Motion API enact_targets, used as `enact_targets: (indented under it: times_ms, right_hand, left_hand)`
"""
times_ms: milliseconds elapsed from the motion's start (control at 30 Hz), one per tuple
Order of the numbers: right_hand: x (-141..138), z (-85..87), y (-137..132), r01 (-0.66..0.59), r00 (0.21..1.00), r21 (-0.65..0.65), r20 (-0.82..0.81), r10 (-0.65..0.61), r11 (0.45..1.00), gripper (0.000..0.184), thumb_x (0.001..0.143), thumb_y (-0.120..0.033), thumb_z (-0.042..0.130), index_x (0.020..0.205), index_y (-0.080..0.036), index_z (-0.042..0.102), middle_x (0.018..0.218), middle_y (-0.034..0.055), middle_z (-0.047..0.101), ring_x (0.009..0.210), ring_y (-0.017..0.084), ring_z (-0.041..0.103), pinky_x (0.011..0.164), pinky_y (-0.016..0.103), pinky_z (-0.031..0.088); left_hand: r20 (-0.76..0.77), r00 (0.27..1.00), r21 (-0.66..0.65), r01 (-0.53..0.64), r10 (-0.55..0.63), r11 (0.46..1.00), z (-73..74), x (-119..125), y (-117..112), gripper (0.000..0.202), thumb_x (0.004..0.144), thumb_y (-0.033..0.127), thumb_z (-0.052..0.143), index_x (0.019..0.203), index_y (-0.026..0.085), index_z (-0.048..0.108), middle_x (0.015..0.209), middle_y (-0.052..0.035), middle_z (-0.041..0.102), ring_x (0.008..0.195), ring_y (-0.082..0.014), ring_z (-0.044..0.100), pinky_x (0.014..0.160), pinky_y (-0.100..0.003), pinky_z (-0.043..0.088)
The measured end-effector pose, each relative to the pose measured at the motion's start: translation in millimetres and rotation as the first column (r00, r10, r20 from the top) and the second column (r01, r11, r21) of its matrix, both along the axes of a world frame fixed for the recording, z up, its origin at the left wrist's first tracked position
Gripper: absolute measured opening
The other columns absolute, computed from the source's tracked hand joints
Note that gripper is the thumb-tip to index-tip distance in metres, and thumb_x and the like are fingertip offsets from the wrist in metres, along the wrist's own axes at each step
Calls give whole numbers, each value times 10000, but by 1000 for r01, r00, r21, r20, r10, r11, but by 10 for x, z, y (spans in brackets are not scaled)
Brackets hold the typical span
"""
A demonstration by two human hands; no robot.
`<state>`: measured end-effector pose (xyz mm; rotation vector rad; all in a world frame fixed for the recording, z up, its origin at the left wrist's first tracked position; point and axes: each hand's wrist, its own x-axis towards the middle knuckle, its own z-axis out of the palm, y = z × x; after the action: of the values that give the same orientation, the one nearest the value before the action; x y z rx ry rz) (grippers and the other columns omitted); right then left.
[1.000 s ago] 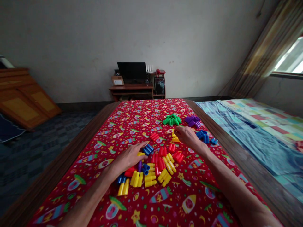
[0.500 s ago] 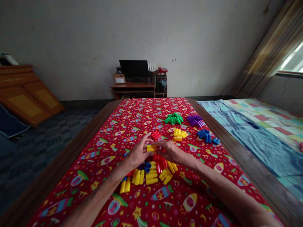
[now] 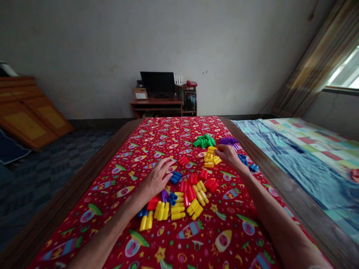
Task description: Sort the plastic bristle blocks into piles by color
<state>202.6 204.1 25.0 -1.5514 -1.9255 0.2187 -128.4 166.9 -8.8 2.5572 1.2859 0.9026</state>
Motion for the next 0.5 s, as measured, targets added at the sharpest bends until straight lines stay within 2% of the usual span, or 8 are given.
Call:
enact_targets:
  times_ms: [100,200,300,433,500]
  right_hand:
    - [150,-72,27,81,995,-94,63,-75,992,354,835,-323,442,657,-106,658,542,0,475,542,106,439,519,236,261]
    - [199,-91,20,42,992,-178,126,-20,983,376,863,-318,432,672,-108,678,549,18,527,546,115,475,520,236,282]
    - [200,-88,13,28,990,-171,142,-4,985,325,870,-311,467,789,-118,716,632,45,619,609,137,545,564,229,343]
    - [142,-141,12,18,995,-89,103,-8,996,288,873,-299,503,988,-130,706,827,82,694,733,161,602,673,239,416]
    - [92,-169,11,-26,994,-78,103,34,997,289,891,-289,481,987,-126,699,823,79,696,733,163,599,669,238,417]
  left_hand:
    - [-24,999,-10,-30,30,1000,-86,-76,86,344,901,264,451,1215,203,578,1308,-111,524,1245,-264,508,1077,-455,422]
    - [-38,999,-18,-37,36,999,-134,-128,136,329,909,303,429,1157,188,612,1274,-124,553,1204,-265,544,1055,-454,443]
    - [-39,998,-22,-41,40,999,-146,-175,167,331,914,338,413,1119,193,630,1250,-122,580,1169,-263,571,1031,-450,464]
    - [-27,997,-7,-67,67,998,-183,-247,220,351,902,388,412,1074,195,648,1211,-115,612,1139,-256,593,1017,-434,476]
    - [-27,996,-6,-86,86,996,-211,-282,244,356,893,395,413,1063,196,654,1216,-116,614,1149,-256,590,1019,-431,472]
